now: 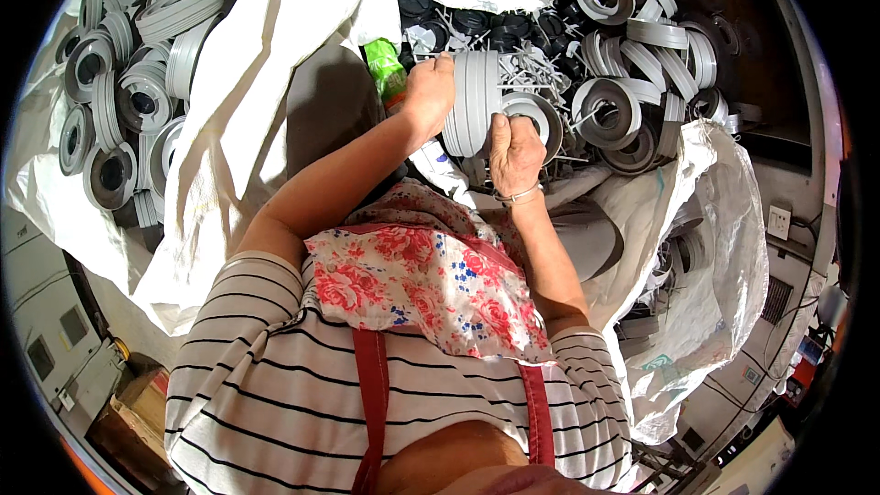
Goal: The person repeatedly picks up white circular plastic components and black circular inserts from large white sacks. They insert the black pieces into the white components by hand, then place the assembled units into a separate sack. The process is continuous and repetitive throughout the clip.
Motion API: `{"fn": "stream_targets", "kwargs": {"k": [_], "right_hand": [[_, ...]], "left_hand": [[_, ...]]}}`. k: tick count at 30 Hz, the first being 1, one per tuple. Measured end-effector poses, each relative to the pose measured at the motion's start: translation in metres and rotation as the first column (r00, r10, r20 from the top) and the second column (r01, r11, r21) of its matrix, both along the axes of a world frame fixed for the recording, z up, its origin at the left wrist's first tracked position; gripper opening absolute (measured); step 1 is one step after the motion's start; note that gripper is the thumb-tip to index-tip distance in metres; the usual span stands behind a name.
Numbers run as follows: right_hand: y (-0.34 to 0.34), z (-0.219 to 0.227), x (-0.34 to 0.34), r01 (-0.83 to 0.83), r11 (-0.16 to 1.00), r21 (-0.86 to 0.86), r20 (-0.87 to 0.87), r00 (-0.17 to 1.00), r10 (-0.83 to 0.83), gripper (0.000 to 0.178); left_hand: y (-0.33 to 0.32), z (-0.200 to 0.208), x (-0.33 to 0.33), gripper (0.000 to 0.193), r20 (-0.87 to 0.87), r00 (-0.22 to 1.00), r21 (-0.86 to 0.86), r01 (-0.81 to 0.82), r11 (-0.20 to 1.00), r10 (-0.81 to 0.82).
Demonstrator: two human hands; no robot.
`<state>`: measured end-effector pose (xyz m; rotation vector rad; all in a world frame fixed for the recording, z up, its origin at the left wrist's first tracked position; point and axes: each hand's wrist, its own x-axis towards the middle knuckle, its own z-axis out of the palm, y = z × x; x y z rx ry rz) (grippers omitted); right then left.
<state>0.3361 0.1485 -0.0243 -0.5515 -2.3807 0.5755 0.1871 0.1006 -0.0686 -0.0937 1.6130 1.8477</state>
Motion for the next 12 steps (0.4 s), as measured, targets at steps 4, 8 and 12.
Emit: {"fn": "stream_targets", "kwargs": {"k": [4,8,12], "right_hand": [[-0.012,0.01,-0.003,0.05,0.986,0.157,-0.095,0.995,-0.036,0.025],[-0.009,-0.01,0.003,0.115,0.976,0.184,-0.017,0.993,-0.114,0.023],[-0.013,-0.014,0.003,0.12,0.973,0.196,-0.04,0.993,-0.115,0.025]], "left_hand": [[0.001,-0.01,0.006,0.043,0.012,0.999,-0.088,0.043,0.995,-0.042],[-0.007,0.013,0.012,0.036,-0.154,0.959,-0.335,0.175,0.926,-0.237],[-0.006,0.003,0.013,0.037,-0.006,0.99,-0.244,0.136,0.96,-0.142]]}}
